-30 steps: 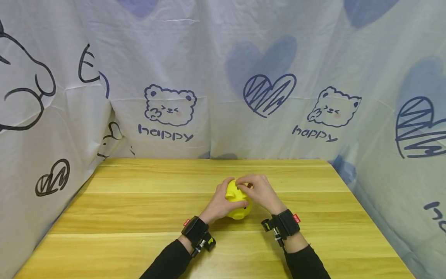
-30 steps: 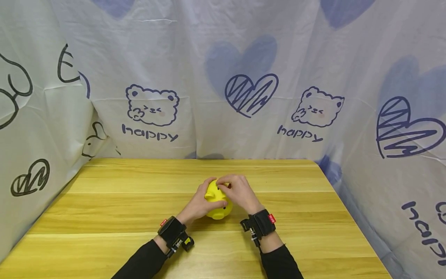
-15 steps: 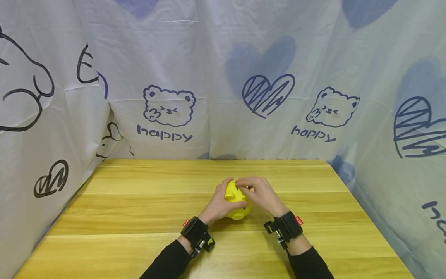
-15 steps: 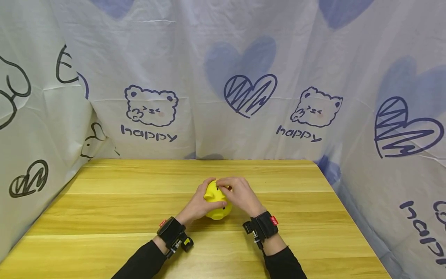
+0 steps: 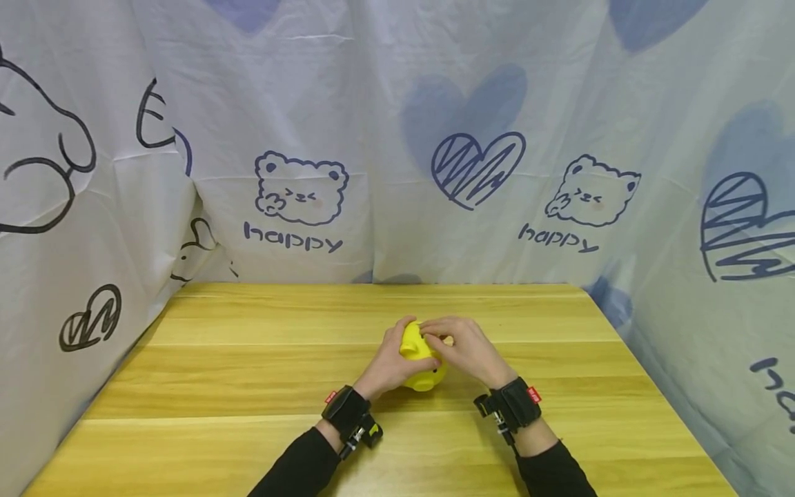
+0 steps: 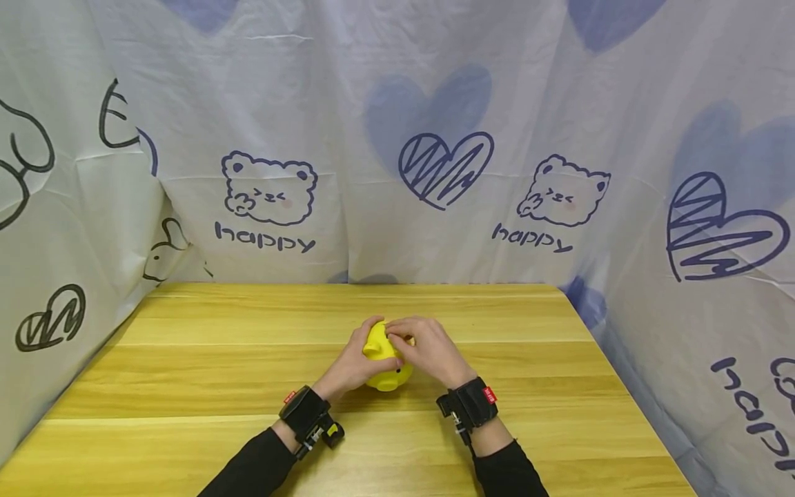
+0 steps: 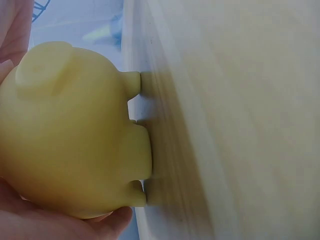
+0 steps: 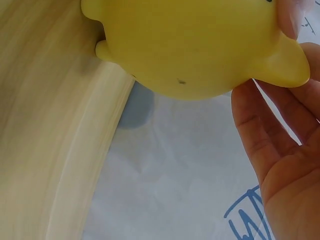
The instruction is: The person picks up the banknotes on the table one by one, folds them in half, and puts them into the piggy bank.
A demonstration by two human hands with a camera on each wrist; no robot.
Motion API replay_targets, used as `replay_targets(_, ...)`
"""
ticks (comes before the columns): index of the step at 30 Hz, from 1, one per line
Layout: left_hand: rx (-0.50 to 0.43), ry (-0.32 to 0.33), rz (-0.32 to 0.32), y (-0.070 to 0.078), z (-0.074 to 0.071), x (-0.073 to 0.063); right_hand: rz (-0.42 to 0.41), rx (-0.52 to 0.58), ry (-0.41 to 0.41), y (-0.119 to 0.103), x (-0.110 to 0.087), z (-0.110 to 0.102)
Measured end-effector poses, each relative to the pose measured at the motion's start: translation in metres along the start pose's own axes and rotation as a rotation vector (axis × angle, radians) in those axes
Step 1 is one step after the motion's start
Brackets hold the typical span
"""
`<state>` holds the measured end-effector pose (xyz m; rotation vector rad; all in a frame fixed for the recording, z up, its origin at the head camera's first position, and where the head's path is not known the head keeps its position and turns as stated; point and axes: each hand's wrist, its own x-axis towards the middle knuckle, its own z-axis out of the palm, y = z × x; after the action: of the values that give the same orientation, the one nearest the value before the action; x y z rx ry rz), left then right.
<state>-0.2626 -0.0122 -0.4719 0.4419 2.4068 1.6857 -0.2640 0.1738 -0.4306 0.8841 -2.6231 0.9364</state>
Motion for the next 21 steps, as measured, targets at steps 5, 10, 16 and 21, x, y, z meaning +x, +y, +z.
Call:
replay_targets(5,0.005,0.002,0.003,0.0003,-0.0006,0.0003,0.007,-0.013,-0.005,-0.0015,0.0005,0.0000)
replay_targets(10,0.009,0.007,-0.002,0.0003,-0.0003,-0.0006,-0.007,-0.032,-0.009,-0.0034,-0.0005,0.0005)
replay_targets(16,0.007,0.009,-0.011,0.0005,-0.0002,-0.0010,-0.018,-0.025,-0.027,-0.0031,-0.0010,-0.0002)
replay_targets(21,0.026,-0.009,-0.018,0.0005,-0.0027,-0.0005,0.008,0.005,-0.027,0.0000,-0.0015,-0.0008)
